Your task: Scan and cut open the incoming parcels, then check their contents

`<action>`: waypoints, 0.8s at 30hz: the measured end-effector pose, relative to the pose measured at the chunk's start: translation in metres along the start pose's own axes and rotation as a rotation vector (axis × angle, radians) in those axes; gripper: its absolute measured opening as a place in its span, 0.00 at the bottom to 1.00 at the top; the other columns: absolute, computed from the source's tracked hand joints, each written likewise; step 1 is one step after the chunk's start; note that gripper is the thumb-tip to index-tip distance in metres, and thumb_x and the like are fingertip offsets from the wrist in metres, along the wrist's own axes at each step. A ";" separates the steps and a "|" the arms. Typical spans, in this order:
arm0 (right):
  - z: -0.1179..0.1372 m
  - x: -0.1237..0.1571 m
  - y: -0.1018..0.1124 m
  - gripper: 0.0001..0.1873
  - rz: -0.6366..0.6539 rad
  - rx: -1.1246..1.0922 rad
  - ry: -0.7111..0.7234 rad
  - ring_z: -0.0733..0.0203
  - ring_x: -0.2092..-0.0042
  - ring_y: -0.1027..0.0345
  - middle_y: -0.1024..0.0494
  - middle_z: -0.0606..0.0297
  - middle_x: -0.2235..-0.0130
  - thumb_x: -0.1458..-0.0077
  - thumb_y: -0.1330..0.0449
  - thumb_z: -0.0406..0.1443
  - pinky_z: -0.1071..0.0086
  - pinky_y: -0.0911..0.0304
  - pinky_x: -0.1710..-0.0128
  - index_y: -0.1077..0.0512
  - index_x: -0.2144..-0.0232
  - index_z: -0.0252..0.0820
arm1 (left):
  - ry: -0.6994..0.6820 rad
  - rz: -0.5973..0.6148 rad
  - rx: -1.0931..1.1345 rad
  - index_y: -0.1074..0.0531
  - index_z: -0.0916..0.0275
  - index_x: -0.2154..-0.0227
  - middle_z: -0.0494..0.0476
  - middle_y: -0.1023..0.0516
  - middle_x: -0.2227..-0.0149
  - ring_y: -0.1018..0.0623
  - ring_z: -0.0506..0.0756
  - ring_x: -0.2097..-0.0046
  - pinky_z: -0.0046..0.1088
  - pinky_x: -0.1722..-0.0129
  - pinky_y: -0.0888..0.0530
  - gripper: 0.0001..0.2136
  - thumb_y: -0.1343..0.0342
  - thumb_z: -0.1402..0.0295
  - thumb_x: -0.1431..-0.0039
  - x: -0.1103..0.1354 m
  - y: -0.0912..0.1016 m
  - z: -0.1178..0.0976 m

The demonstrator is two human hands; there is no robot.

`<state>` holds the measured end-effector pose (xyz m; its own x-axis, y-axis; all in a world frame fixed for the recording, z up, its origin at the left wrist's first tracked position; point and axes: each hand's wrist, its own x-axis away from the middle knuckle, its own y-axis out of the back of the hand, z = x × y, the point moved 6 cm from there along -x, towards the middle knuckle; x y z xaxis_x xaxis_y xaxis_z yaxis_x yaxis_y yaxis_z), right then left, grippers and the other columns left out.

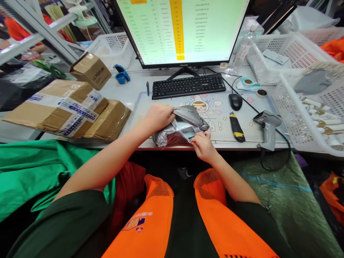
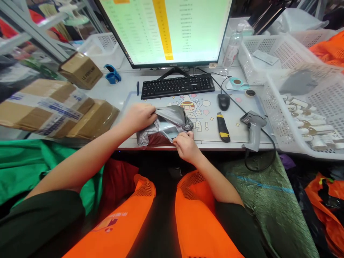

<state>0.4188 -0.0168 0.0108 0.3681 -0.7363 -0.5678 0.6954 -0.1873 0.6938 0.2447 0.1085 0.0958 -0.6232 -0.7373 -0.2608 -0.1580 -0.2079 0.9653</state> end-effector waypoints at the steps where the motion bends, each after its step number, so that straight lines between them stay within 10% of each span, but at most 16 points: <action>1: 0.003 -0.001 0.002 0.16 0.017 0.005 0.030 0.55 0.58 0.30 0.21 0.62 0.66 0.26 0.52 0.36 0.56 0.50 0.51 0.28 0.64 0.43 | -0.006 -0.021 -0.016 0.25 0.61 0.72 0.62 0.23 0.71 0.24 0.61 0.66 0.39 0.61 0.30 0.09 0.47 0.67 0.37 0.004 0.002 0.007; 7: 0.022 -0.025 -0.019 0.17 0.079 0.301 -0.071 0.46 0.56 0.32 0.19 0.51 0.59 0.32 0.36 0.46 0.54 0.49 0.51 0.25 0.53 0.38 | 0.014 -0.121 0.027 0.22 0.63 0.58 0.69 0.18 0.55 0.20 0.66 0.51 0.45 0.49 0.27 0.11 0.48 0.70 0.37 0.028 0.015 0.003; 11: 0.027 -0.036 -0.042 0.08 0.151 0.305 -0.088 0.49 0.55 0.31 0.20 0.53 0.59 0.30 0.44 0.31 0.57 0.50 0.52 0.25 0.62 0.40 | -0.337 0.097 0.200 0.23 0.55 0.47 0.61 0.20 0.41 0.28 0.64 0.33 0.47 0.34 0.36 0.18 0.47 0.72 0.37 0.045 0.014 -0.025; 18: 0.027 -0.054 -0.030 0.15 0.162 0.154 0.097 0.55 0.65 0.34 0.23 0.60 0.68 0.27 0.49 0.35 0.61 0.45 0.56 0.29 0.67 0.42 | -0.459 0.183 0.153 0.24 0.56 0.66 0.63 0.20 0.63 0.22 0.62 0.57 0.46 0.46 0.30 0.12 0.51 0.60 0.31 0.058 0.025 -0.026; 24: 0.090 -0.028 0.019 0.26 0.202 0.093 0.538 0.59 0.72 0.41 0.34 0.68 0.77 0.25 0.46 0.44 0.59 0.43 0.60 0.37 0.78 0.46 | -0.476 0.180 0.450 0.34 0.52 0.80 0.53 0.33 0.78 0.29 0.57 0.72 0.42 0.59 0.26 0.22 0.43 0.48 0.32 0.119 0.066 -0.044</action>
<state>0.3660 -0.0580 0.0800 0.7664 -0.3342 -0.5485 0.5308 -0.1513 0.8339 0.1937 -0.0215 0.1281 -0.9226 -0.3507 -0.1609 -0.2595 0.2554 0.9314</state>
